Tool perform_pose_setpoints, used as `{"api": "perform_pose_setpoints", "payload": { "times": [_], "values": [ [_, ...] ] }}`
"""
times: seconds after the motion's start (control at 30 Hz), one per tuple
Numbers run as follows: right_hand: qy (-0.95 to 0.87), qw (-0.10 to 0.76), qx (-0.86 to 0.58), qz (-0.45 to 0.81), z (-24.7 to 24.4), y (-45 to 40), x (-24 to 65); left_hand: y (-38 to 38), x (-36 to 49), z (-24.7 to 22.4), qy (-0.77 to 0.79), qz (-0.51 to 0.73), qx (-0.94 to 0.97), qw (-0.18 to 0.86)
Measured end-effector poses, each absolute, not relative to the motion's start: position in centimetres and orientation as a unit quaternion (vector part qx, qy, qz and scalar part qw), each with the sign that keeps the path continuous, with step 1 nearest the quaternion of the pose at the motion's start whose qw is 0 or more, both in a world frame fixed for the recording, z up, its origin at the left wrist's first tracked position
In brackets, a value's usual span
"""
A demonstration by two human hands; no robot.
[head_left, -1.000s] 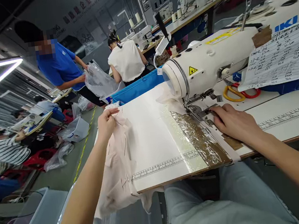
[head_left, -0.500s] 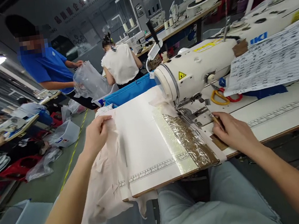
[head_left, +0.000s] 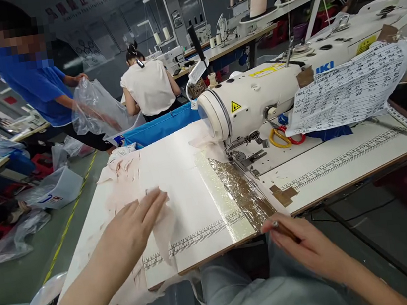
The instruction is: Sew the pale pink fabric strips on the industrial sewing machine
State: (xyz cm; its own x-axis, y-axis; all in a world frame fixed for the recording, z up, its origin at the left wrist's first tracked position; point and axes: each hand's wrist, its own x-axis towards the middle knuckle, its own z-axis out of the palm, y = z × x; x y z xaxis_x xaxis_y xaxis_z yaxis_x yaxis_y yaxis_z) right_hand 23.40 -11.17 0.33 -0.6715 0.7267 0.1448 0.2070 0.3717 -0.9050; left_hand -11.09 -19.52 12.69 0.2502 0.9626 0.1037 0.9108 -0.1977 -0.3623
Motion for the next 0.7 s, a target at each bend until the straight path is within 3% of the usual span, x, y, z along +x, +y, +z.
{"api": "perform_pose_setpoints", "payload": {
  "times": [0.1, 0.3, 0.53, 0.7],
  "values": [
    [-0.79, 0.235, -0.233, 0.516, 1.1, -12.4, 22.3, -19.7, -8.8, 13.4, -0.622, 0.166, -0.758, 0.106],
    [-0.786, 0.251, -0.125, 0.551, 2.1, -14.3, 20.6, -19.8, -4.6, 15.0, -0.638, 0.253, -0.726, -0.051],
    [-0.797, 0.264, -0.031, 0.542, 0.9, -16.6, 16.0, -20.2, -3.2, 16.2, -0.617, 0.166, -0.744, -0.193],
    [-0.779, 0.279, -0.028, 0.561, 0.5, -17.2, 14.7, -19.6, -3.5, 16.0, -0.641, 0.1, -0.735, -0.2]
  ]
}}
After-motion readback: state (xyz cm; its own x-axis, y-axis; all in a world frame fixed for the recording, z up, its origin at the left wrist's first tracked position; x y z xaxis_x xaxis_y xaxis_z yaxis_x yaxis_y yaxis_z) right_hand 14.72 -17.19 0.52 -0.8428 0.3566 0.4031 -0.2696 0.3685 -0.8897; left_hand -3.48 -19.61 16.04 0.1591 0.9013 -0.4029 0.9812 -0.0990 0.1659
